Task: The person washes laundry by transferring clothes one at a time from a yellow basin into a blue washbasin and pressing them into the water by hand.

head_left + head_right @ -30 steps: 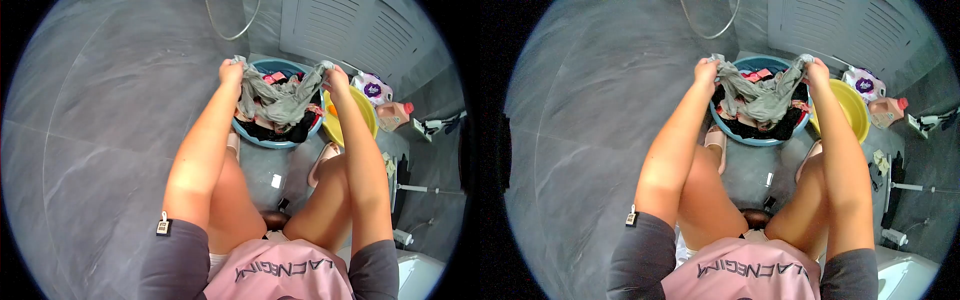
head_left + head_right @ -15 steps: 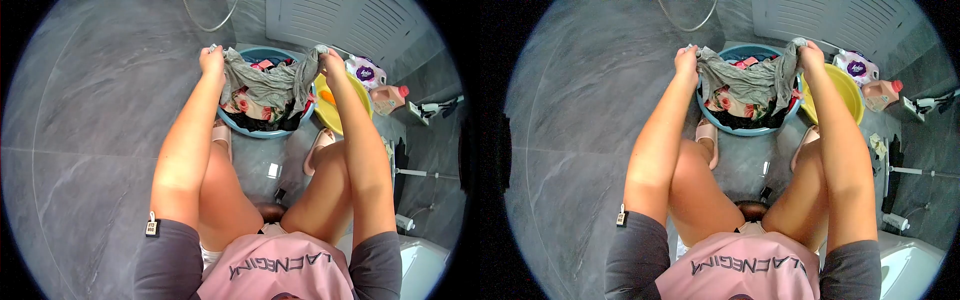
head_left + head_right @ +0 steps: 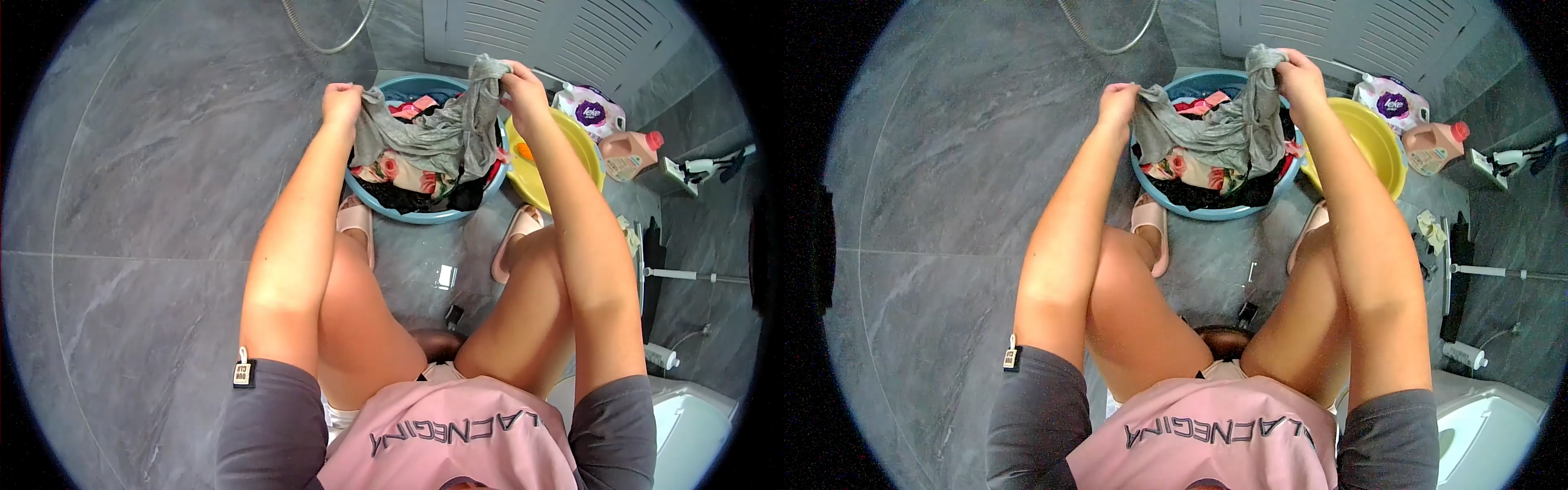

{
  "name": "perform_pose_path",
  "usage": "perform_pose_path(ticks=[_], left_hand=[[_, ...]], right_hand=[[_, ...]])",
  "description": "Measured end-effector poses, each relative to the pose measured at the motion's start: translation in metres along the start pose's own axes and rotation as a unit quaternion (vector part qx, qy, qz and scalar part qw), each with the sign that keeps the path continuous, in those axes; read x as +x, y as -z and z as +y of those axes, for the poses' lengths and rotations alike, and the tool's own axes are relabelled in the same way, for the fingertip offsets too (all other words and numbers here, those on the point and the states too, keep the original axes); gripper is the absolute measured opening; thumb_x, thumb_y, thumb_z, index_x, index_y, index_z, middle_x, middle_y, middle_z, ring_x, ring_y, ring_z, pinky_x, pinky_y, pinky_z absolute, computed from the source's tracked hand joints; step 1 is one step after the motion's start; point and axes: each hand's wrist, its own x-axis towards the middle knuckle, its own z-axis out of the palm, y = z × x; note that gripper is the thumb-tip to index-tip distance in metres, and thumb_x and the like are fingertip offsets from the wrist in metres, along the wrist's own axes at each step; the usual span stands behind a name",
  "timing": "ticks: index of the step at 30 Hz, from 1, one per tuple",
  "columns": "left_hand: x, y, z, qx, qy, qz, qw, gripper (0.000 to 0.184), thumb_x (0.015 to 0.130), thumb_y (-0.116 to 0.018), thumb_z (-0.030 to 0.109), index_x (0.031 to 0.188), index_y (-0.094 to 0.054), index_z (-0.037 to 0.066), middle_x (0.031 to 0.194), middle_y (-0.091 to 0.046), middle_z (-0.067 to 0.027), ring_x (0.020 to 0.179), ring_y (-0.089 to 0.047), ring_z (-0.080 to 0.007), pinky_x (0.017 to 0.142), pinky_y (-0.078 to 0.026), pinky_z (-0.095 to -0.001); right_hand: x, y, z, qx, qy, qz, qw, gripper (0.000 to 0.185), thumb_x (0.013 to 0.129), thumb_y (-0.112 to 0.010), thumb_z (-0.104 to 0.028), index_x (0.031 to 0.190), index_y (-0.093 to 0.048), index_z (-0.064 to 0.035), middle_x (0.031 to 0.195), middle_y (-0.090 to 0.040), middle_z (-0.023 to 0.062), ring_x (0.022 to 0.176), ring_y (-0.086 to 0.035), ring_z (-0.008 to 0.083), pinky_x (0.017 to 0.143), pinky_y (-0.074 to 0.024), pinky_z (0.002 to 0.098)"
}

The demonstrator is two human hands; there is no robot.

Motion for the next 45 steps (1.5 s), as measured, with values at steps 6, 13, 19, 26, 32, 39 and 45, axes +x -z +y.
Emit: perform_pose_path(ticks=[6, 13, 19, 26, 32, 39, 45], left_hand=[[-0.025, -0.013, 0.011, 0.211, 0.022, -0.160, 0.964, 0.067, 0.074, -0.074, 0.035, 0.128, -0.048, 0.004, 0.120, -0.056, -0.0176, 0.106, -0.055, -0.0270, 0.088, -0.044, -0.0384], [-0.067, -0.041, 0.041, 0.104, -0.152, -0.355, 0.917, 0.073, 0.071, -0.078, 0.032, 0.133, -0.050, 0.006, 0.123, -0.059, -0.0180, 0.113, -0.058, -0.0296, 0.095, -0.044, -0.0365], [-0.061, -0.056, 0.040, 0.138, -0.179, -0.195, 0.955, 0.031, 0.084, -0.063, 0.016, 0.111, -0.062, 0.002, 0.098, -0.067, -0.0077, 0.088, -0.064, -0.0180, 0.076, -0.050, -0.0324], [-0.075, -0.036, 0.089, -0.274, -0.006, -0.162, 0.948, 0.032, 0.094, -0.052, 0.020, 0.120, -0.047, 0.002, 0.111, -0.059, -0.0114, 0.095, -0.063, -0.0255, 0.072, -0.057, -0.0422], [-0.051, -0.006, 0.091, -0.319, -0.041, -0.143, 0.936, 0.033, 0.096, -0.043, 0.022, 0.121, -0.047, 0.001, 0.116, -0.058, -0.0153, 0.107, -0.058, -0.0328, 0.088, -0.049, -0.0585], [-0.030, 0.012, 0.054, -0.079, 0.060, -0.080, 0.992, 0.027, 0.092, -0.052, 0.021, 0.113, -0.055, 0.005, 0.110, -0.060, -0.0096, 0.096, -0.059, -0.0232, 0.076, -0.053, -0.0468], [-0.026, 0.001, 0.039, -0.172, 0.170, -0.143, 0.960, 0.019, 0.086, -0.056, 0.007, 0.102, -0.055, -0.003, 0.104, -0.058, -0.0145, 0.087, -0.061, -0.0290, 0.082, -0.055, -0.0506]], right_hand=[[-0.011, -0.019, -0.006, 0.005, 0.051, -0.091, 0.995, 0.024, 0.088, -0.050, -0.006, 0.107, -0.064, -0.0105, 0.108, -0.064, -0.0025, 0.096, -0.056, 0.0088, 0.077, -0.0425, 0.0261], [-0.028, -0.043, -0.008, 0.022, 0.083, -0.153, 0.985, 0.025, 0.086, -0.051, -0.004, 0.105, -0.067, -0.0090, 0.090, -0.064, -0.0003, 0.073, -0.055, 0.0086, 0.063, -0.0432, 0.0220], [-0.014, -0.030, 0.014, -0.183, 0.048, -0.138, 0.972, 0.064, 0.078, -0.064, -0.017, 0.136, -0.041, -0.0061, 0.121, -0.056, 0.0115, 0.094, -0.056, 0.0179, 0.075, -0.0476, 0.0285], [-0.018, -0.025, 0.046, -0.460, -0.015, -0.200, 0.865, 0.073, 0.075, -0.071, -0.036, 0.132, -0.041, 0.0003, 0.118, -0.057, 0.0230, 0.108, -0.058, 0.0329, 0.092, -0.0459, 0.0409], [0.008, -0.021, 0.018, -0.128, 0.044, 0.028, 0.990, 0.037, 0.086, -0.053, -0.021, 0.118, -0.055, -0.0007, 0.091, -0.065, 0.0093, 0.076, -0.060, 0.0185, 0.065, -0.0491, 0.0335], [0.018, 0.008, 0.005, -0.031, -0.008, 0.081, 0.996, 0.029, 0.087, -0.052, -0.019, 0.110, -0.059, -0.0029, 0.090, -0.062, 0.0057, 0.078, -0.057, 0.0162, 0.065, -0.0450, 0.0313], [0.025, 0.013, 0.017, -0.046, -0.069, 0.087, 0.993, 0.024, 0.088, -0.056, -0.023, 0.108, -0.060, -0.0107, 0.093, -0.063, 0.0014, 0.082, -0.061, 0.0155, 0.071, -0.0493, 0.0350]])
